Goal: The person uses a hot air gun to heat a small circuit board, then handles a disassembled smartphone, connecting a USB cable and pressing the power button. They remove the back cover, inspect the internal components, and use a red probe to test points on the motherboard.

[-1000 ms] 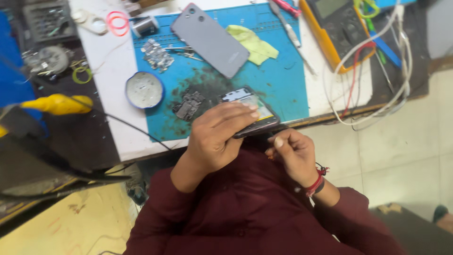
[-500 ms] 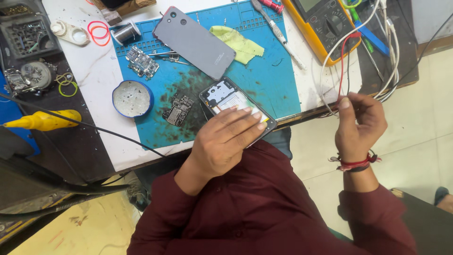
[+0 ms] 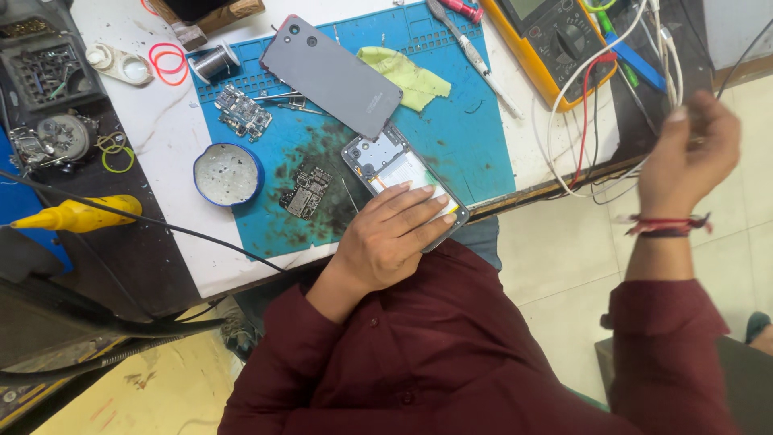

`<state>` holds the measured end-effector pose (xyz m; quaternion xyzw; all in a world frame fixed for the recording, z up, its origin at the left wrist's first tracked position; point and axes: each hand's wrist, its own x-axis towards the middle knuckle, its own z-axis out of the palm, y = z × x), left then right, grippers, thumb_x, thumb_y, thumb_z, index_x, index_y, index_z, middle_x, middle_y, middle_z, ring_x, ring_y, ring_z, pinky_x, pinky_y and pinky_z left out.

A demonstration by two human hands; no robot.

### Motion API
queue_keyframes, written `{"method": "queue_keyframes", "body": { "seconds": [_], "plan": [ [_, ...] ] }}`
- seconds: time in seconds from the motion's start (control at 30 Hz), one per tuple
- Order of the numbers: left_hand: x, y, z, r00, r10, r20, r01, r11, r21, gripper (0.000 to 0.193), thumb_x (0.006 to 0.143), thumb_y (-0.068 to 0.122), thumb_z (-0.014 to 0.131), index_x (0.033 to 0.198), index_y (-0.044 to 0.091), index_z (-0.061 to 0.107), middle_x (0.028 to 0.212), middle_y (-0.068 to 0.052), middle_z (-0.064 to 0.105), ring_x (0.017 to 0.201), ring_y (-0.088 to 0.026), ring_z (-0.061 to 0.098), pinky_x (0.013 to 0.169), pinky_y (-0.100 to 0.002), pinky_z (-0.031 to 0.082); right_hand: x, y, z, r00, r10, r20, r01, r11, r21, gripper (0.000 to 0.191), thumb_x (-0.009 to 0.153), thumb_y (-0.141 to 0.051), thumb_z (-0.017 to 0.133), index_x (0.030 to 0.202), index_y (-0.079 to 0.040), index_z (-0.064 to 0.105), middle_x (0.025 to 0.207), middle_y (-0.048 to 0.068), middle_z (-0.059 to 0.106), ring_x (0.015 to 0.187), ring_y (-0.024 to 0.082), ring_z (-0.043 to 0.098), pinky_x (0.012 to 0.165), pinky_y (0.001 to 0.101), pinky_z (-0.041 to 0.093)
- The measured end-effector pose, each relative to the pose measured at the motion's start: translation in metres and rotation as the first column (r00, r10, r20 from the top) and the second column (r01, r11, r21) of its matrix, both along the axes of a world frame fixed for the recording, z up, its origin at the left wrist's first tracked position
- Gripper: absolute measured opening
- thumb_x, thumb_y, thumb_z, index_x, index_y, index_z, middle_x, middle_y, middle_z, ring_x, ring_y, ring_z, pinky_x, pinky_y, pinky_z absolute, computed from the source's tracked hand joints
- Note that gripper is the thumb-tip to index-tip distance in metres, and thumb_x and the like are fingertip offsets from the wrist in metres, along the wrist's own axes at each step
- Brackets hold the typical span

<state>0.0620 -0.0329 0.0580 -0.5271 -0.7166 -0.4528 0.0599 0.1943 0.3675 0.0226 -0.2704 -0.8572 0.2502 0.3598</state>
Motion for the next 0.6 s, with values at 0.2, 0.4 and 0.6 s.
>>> {"method": "queue_keyframes", "body": {
  "seconds": [0.2, 0.4, 0.6],
  "plan": [
    [0.001, 0.0, -0.005, 0.999, 0.01, 0.033, -0.009, 1.0, -0.021, 0.037, 0.083, 0.0, 0.067, 0.118, 0.008, 0.075, 0.128, -0.008, 0.07, 0.127, -0.026, 0.064, 0.114, -0.045, 0.048, -0.034, 0.044, 0.013, 0.964, -0.005, 0.266, -0.081, 0.947, 0.31, 0.024, 0.099, -0.004, 0.068, 0.122, 0.0, 0.071, 0.11, 0.01, 0.072, 0.097, 0.02, 0.07, 0.088, 0.034, 0.055],
    [0.002, -0.001, -0.006, 0.999, 0.025, 0.024, -0.024, 0.999, -0.025, 0.036, 0.085, 0.0, 0.068, 0.119, 0.009, 0.074, 0.129, -0.007, 0.07, 0.128, -0.026, 0.063, 0.115, -0.045, 0.048, -0.067, 0.037, 0.03, 0.962, 0.101, 0.254, -0.191, 0.915, 0.357, 0.024, 0.09, -0.005, 0.072, 0.113, 0.004, 0.075, 0.108, 0.017, 0.07, 0.089, 0.031, 0.066, 0.078, 0.0432, 0.053],
    [0.001, 0.001, -0.007, 0.999, 0.021, 0.042, -0.018, 0.997, -0.074, 0.041, 0.083, 0.0, 0.067, 0.122, 0.008, 0.071, 0.132, -0.007, 0.068, 0.13, -0.025, 0.062, 0.117, -0.044, 0.045, -0.063, 0.038, 0.035, 0.937, 0.1, 0.335, -0.287, 0.771, 0.569, 0.016, 0.089, -0.004, 0.072, 0.103, -0.002, 0.079, 0.1, 0.015, 0.071, 0.093, 0.028, 0.068, 0.084, 0.0382, 0.053]
  ]
}}
